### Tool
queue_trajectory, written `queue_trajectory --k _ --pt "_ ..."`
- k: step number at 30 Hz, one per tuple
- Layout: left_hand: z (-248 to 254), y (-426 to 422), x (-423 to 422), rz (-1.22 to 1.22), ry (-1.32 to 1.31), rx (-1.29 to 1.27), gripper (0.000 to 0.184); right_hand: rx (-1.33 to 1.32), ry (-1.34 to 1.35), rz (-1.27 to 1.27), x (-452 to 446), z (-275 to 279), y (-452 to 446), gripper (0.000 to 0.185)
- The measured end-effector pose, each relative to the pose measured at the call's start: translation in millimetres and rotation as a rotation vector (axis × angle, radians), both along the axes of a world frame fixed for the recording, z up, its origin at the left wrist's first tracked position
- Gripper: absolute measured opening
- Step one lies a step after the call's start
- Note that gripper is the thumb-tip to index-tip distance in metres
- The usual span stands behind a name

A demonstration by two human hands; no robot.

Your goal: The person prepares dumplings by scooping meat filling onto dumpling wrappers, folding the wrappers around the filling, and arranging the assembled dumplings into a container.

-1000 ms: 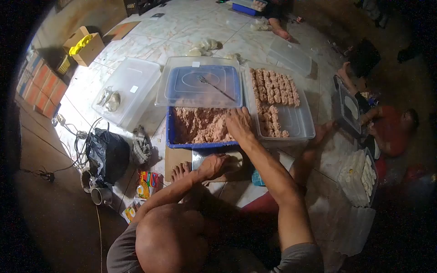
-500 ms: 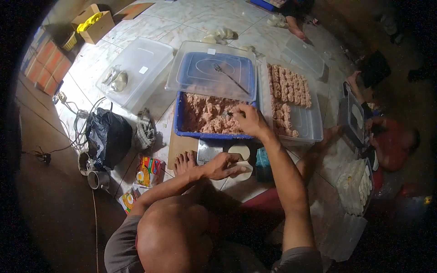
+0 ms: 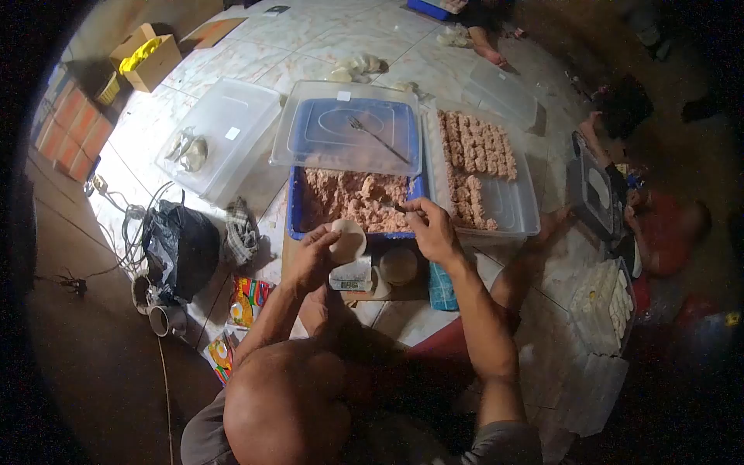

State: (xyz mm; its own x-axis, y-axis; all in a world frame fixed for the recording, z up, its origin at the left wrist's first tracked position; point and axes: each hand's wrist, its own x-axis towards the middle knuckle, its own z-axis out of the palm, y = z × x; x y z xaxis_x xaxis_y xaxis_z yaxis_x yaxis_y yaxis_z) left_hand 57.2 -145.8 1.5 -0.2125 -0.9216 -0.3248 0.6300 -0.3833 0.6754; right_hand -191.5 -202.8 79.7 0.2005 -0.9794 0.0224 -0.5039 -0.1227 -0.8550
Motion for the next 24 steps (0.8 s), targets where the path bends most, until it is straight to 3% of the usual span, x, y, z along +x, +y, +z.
queue_trajectory --k 1,3,5,7,9,11,14,19,21,23,24 --pt "4 -5 5 0.049 -0.005 0.003 0.024 -0.010 -0.004 -0.006 -1 0 -1 0.019" --pt "3 -11 25 0.001 -0.261 -0.099 0.022 -0.244 0.149 -0.024 -5 -6 -1 0.018" --pt "26 1 38 0.007 -0.538 -0.217 0.026 -0.286 0.278 -0.027 -4 -3 -9 0.017" --pt "32 16 48 0.036 -0.702 -0.226 0.030 -0.394 0.594 0.094 -1 -6 -24 0.011" --pt "12 35 60 0.067 -0.687 -0.191 0.030 -0.341 0.717 0.080 11 -13 -39 0.010" --pt "3 53 72 0.050 -0.599 -0.131 0.029 -0.541 0.766 0.228 25 -38 -57 0.011" --pt "2 73 79 0.068 -0.531 -0.100 0.020 -0.565 0.915 0.275 58 -88 -73 0.008" --pt "-7 71 86 0.123 -0.259 -0.069 0.019 -0.314 0.817 0.280 64 -68 -66 0.005" --pt "-6 62 85 0.115 -0.171 -0.094 0.022 -0.014 0.429 0.095 51 -54 -57 0.009" --pt "22 48 72 0.144 -0.050 -0.015 0.027 -0.110 0.313 0.085 33 -52 -48 0.014" --pt "12 39 73 0.108 0.014 -0.095 0.038 -0.053 0.202 0.055 31 -24 -33 0.013"
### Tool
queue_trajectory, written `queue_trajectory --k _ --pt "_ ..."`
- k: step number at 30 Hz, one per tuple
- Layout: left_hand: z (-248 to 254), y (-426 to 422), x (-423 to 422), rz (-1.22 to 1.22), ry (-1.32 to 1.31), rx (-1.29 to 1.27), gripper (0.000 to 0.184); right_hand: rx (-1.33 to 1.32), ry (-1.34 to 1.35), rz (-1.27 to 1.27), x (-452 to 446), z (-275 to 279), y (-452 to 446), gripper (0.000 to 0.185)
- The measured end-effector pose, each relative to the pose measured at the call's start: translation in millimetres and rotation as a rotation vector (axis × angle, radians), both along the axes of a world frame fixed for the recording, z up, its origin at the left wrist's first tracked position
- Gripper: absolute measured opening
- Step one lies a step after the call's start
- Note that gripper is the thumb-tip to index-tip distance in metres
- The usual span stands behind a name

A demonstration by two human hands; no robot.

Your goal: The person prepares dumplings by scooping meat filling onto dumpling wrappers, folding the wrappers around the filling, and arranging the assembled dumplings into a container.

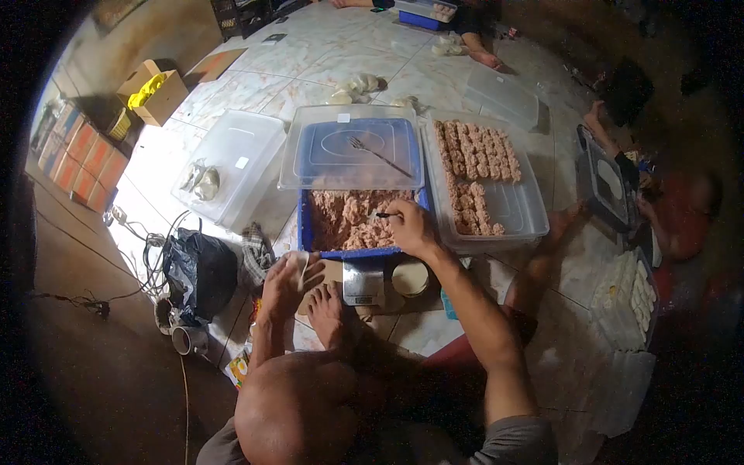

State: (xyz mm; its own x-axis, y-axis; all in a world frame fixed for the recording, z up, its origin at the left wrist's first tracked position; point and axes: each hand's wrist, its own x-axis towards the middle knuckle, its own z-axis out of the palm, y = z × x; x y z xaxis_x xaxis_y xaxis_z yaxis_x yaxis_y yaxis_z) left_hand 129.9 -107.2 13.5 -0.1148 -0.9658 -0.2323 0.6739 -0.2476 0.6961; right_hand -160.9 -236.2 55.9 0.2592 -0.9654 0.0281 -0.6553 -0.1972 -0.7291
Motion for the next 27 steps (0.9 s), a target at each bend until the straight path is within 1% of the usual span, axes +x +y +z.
queue_trajectory --k 1,2,3,4,5,6,7,8,9,10,11,12,13,14,15,16,18,19,20,21,22,23,24,25,26,27 --pt "-1 -9 -3 0.004 0.005 0.000 0.038 0.056 -0.113 -0.034 0 21 13 0.015" --pt "1 -21 -10 0.001 0.152 0.050 0.045 0.050 -0.111 -0.031 1 30 23 0.015" --pt "4 -32 -16 -0.002 0.298 0.098 0.052 -0.064 -0.197 -0.033 1 36 34 0.018" --pt "6 -39 -20 -0.008 0.282 0.121 0.067 -0.180 -0.285 -0.035 1 38 42 0.020" --pt "9 -45 -25 -0.008 0.281 0.116 0.067 -0.248 -0.286 -0.012 1 27 47 0.020" --pt "11 -51 -31 -0.034 0.384 0.061 0.073 -0.339 -0.272 -0.033 8 20 58 0.019" --pt "30 -56 -42 -0.064 0.485 0.007 0.080 -0.429 -0.259 -0.057 18 14 70 0.018" --pt "49 -54 -55 -0.076 0.490 -0.058 0.090 -0.415 -0.163 -0.027 22 9 81 0.019" --pt "54 -52 -60 -0.081 0.487 -0.058 0.090 -0.400 -0.068 0.003 26 4 89 0.019" --pt "56 -49 -63 -0.092 0.513 -0.105 0.092 -0.356 -0.194 -0.023 37 -5 95 0.019" --pt "57 -46 -64 -0.098 0.535 -0.152 0.094 -0.353 -0.202 -0.024 35 -9 99 0.019" --pt "53 -48 -64 -0.021 0.501 -0.116 0.097 -0.417 -0.207 0.018 38 -1 100 0.020" --pt "48 -45 -64 -0.034 0.484 -0.119 0.098 -0.472 -0.216 0.059 42 1 103 0.021" --pt "42 -43 -65 -0.025 0.475 -0.101 0.100 -0.560 -0.260 0.090 45 -23 100 0.024" --pt "42 -43 -69 -0.022 0.467 -0.083 0.102 -0.554 -0.275 0.088 46 -24 103 0.024" --pt "48 -40 -74 -0.038 0.549 -0.087 0.102 -0.518 -0.194 0.139 44 -25 106 0.026" --pt "33 -40 -64 -0.017 0.575 -0.059 0.101 -0.461 -0.079 0.209 34 -29 109 0.029" --pt "35 -42 -61 0.004 0.613 -0.046 0.099 -0.456 -0.087 0.207 27 -18 109 0.029" --pt "36 -40 -62 0.155 0.681 0.091 0.095 -0.375 -0.001 0.211 19 -6 113 0.028" --pt "32 -38 -59 0.156 0.674 0.099 0.095 -0.293 0.087 0.215 16 13 120 0.027" --pt "28 -40 -57 0.187 0.642 0.053 0.095 -0.251 0.067 0.103 18 35 128 0.018" --pt "23 -40 -56 0.219 0.613 0.010 0.094 -0.250 0.070 0.105 22 34 128 0.018" --pt "25 -37 -60 0.220 0.620 0.015 0.094 -0.325 -0.052 0.040 26 33 129 0.018" --pt "26 -34 -68 0.150 0.600 0.013 0.094 -0.403 -0.172 -0.028 30 32 130 0.018" --pt "29 -32 -76 0.078 0.580 0.007 0.094 -0.378 -0.101 0.003 35 29 134 0.017" --pt "31 -33 -83 0.003 0.557 -0.002 0.093 -0.295 -0.053 0.075 48 19 135 0.016"
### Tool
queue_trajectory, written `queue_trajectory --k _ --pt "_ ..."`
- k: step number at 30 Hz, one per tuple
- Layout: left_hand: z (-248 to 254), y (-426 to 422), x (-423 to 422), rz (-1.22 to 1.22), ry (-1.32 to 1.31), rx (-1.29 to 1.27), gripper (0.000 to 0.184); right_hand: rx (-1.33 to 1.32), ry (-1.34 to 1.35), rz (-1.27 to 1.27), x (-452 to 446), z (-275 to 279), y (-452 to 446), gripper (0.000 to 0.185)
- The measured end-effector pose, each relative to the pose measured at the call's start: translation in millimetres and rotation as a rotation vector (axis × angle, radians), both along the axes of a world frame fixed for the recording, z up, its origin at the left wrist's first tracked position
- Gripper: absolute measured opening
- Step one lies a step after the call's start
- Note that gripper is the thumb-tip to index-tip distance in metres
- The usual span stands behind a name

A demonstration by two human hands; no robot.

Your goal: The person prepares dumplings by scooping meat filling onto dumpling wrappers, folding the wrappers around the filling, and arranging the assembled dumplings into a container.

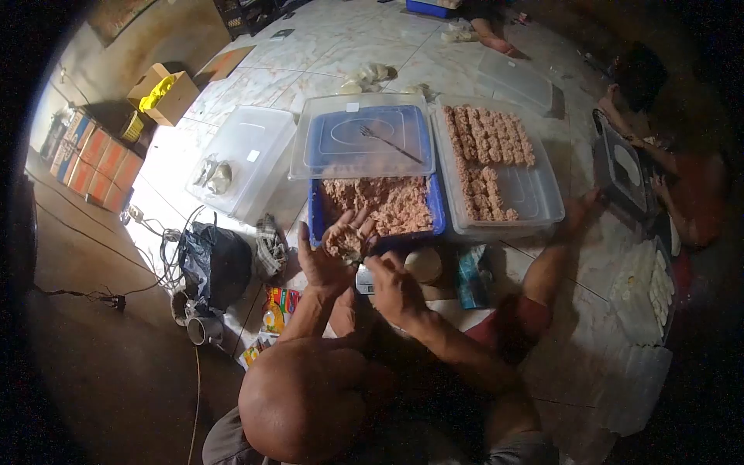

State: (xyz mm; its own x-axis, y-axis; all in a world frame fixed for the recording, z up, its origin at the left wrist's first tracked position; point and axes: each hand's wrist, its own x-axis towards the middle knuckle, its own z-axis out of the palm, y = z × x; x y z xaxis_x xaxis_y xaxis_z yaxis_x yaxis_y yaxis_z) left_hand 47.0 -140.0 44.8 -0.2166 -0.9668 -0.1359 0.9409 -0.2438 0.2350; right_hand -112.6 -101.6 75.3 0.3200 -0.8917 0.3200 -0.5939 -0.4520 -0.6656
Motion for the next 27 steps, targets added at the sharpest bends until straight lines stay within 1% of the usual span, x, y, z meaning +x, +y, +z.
queue_trajectory --k 1,2,3,4,5,6,8,9,11,12,15,16,17,18,20,21,22,23,24,25,26,27 --pt "-1 -1 -3 0.045 -0.055 0.051 0.096 0.054 0.032 0.025 -6 -3 5 0.018" --pt "-9 -3 1 0.045 -0.053 0.039 0.096 0.101 0.065 0.055 -14 -3 5 0.020" --pt "-21 -5 9 0.039 -0.053 -0.018 0.096 0.087 0.068 0.059 -20 8 -1 0.020" --pt "-18 -2 15 0.029 -0.054 -0.058 0.096 0.105 0.010 0.047 -28 17 -4 0.020" --pt "-18 2 22 0.036 0.034 -0.035 0.096 0.139 -0.048 0.033 -33 24 -2 0.019" --pt "-9 4 27 0.043 0.016 -0.027 0.098 0.034 -0.116 -0.028 -35 31 -4 0.020" --pt "0 9 29 0.028 0.022 -0.058 0.101 0.018 -0.244 -0.154 -33 25 -14 0.017" --pt "-1 10 29 0.032 0.030 -0.066 0.101 0.010 -0.237 -0.150 -33 20 -18 0.017" --pt "-2 11 30 -0.023 0.066 -0.092 0.106 -0.092 -0.096 -0.109 -34 13 -24 0.014" --pt "1 10 30 -0.022 0.072 -0.097 0.106 -0.075 -0.079 -0.085 -30 14 -24 0.012" --pt "11 11 32 0.036 -0.211 -0.082 0.114 -0.093 -0.003 -0.087 -28 9 -24 0.012" --pt "11 12 32 0.039 -0.209 -0.080 0.114 -0.094 0.079 -0.101 -31 8 -27 0.013" --pt "10 12 33 0.012 -0.296 -0.119 0.116 -0.096 0.161 -0.113 -32 7 -30 0.015" --pt "10 13 33 -0.017 -0.382 -0.156 0.117 -0.095 0.164 -0.112 -31 2 -34 0.015" --pt "4 11 28 -0.010 -0.412 -0.166 0.116 -0.186 0.281 -0.007 -33 -8 -42 0.018" --pt "2 12 25 0.000 -0.443 -0.175 0.115 -0.181 0.285 -0.008 -33 -5 -45 0.018" --pt "1 16 25 -0.001 -0.440 -0.170 0.115 -0.202 0.406 -0.048 -34 -1 -49 0.019" --pt "1 22 27 0.017 -0.368 -0.164 0.112 -0.227 0.526 -0.085 -34 2 -57 0.020" --pt "1 29 30 0.036 -0.298 -0.154 0.109 -0.223 0.525 -0.079 -36 3 -66 0.020" --pt "1 37 35 0.086 -0.285 -0.071 0.097 -0.124 0.507 -0.057 -40 3 -75 0.020" --pt "-12 45 43 0.090 -0.287 -0.062 0.097 -0.027 0.488 -0.034 -40 3 -85 0.020" --pt "-34 53 54 0.041 -0.271 0.083 0.091 -0.048 0.474 -0.001 -36 3 -94 0.020"
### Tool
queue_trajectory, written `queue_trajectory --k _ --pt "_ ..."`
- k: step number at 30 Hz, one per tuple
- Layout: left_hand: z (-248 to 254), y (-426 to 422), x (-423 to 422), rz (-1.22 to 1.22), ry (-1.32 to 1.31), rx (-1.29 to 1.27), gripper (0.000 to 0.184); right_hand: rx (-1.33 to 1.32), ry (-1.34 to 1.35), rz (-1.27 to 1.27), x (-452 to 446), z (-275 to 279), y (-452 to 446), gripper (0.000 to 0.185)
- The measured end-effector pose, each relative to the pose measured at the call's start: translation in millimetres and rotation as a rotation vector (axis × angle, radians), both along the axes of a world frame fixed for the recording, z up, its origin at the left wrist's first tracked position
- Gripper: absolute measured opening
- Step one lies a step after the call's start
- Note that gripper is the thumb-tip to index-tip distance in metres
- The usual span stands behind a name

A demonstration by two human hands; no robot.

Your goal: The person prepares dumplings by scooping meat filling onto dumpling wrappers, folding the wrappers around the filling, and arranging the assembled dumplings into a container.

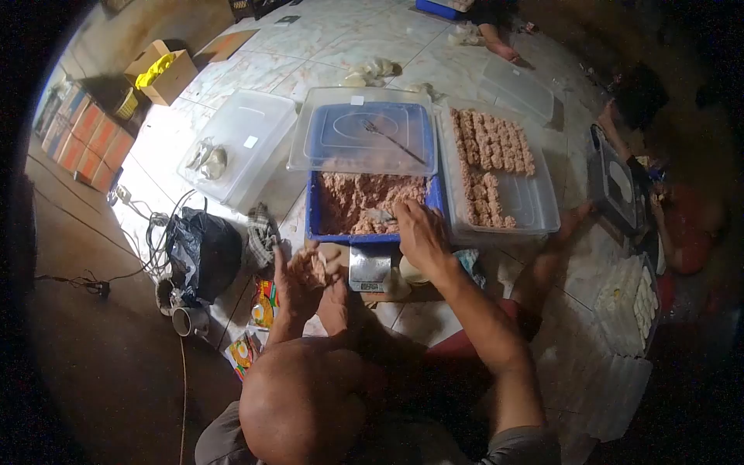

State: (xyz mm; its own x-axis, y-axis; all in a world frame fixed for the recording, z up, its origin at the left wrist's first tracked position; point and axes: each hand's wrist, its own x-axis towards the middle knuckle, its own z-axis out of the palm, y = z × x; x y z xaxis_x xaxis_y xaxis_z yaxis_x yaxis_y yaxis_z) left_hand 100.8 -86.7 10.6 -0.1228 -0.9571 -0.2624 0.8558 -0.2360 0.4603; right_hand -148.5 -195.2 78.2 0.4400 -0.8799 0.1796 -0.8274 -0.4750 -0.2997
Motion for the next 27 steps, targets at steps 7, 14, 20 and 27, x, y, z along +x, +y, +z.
queue_trajectory --k 7,14,20,27 --pt "-36 28 11 -0.008 0.098 0.242 0.084 -0.183 0.062 0.164 80 -36 -39 0.013" --pt "-19 28 19 0.043 0.070 0.231 0.084 -0.215 0.183 0.093 115 -40 -32 0.015" --pt "-22 22 16 0.023 0.010 0.169 0.086 0.095 0.235 0.161 126 -50 -38 0.011" --pt "-12 15 8 -0.035 0.073 0.227 0.083 0.436 -0.301 0.090 70 -25 -52 0.017"
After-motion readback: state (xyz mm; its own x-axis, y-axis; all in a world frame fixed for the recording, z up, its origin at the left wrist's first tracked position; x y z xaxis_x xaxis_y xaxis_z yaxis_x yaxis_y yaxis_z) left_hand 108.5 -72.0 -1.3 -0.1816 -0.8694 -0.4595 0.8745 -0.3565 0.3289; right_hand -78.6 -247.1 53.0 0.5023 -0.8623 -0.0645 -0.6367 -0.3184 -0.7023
